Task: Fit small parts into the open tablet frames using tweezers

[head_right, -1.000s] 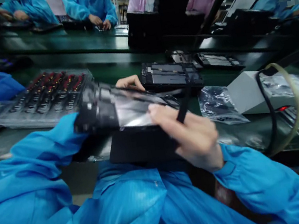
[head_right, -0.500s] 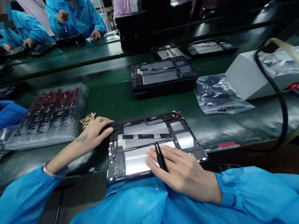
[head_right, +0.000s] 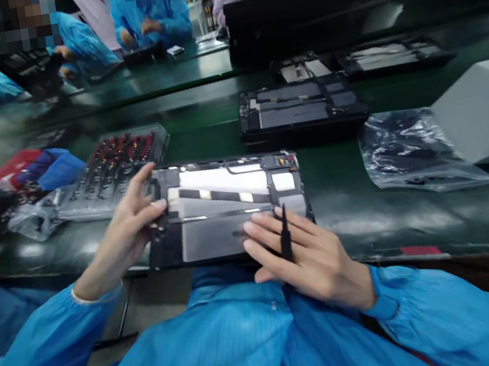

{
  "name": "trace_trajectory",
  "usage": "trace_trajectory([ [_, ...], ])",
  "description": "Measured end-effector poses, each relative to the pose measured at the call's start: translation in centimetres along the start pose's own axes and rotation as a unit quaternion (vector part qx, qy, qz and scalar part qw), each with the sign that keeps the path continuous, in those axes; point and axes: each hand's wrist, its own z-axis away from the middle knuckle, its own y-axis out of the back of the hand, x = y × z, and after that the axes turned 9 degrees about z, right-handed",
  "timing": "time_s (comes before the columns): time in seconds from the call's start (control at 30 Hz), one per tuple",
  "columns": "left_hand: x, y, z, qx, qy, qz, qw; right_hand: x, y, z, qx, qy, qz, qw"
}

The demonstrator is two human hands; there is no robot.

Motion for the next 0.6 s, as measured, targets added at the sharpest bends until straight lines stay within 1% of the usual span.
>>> trace_trajectory([
  [0.07, 1.2, 2.9, -2.0, 0.077, -0.055, -0.005, 0.996, 1.9, 0.4, -0.7, 0.032, -0.005, 0.000, 0.999],
  [0.13, 3.1, 6.1, -5.3, 0.131, -0.113, -0.007, 0.985, 4.2, 0.6, -1.1, 0.053, -0.013, 0.012, 0.998],
  [0.2, 5.3, 8.7, -9.9, 0.190, -0.166, -0.007, 0.968, 6.6, 0.5, -1.1, 0.060, -0.021, 0.028, 0.998],
  [0.23, 6.5, 9.5, -12.6, 0.227, -0.183, -0.009, 0.957, 7.7, 0.4, -1.0, 0.058, -0.025, 0.037, 0.997],
  [0.27, 7.5, 10.0, -15.3, 0.246, -0.187, -0.014, 0.951, 8.6, 0.2, -0.9, 0.055, -0.031, 0.044, 0.997],
  [0.33, 9.0, 9.8, -20.9, 0.250, -0.181, -0.026, 0.951, 10.1, -0.1, -0.7, 0.059, -0.047, 0.057, 0.995],
  [0.37, 9.5, 9.3, -23.5, 0.241, -0.171, -0.034, 0.955, 10.5, -0.1, -0.6, 0.062, -0.064, 0.063, 0.994],
  [0.43, 9.7, 7.8, -28.0, 0.217, -0.146, -0.049, 0.964, 11.0, 0.3, -0.3, 0.074, -0.106, 0.060, 0.990],
  [0.5, 9.2, 6.3, -31.4, 0.186, -0.118, -0.067, 0.973, 11.1, 1.4, 0.3, 0.089, -0.143, 0.043, 0.985],
  [0.57, 8.4, 5.2, -33.6, 0.153, -0.092, -0.088, 0.980, 11.0, 2.8, 1.6, 0.107, -0.189, 0.033, 0.976],
  [0.6, 8.0, 4.9, -34.2, 0.137, -0.083, -0.100, 0.982, 11.0, 3.5, 2.5, 0.131, -0.230, 0.038, 0.963],
])
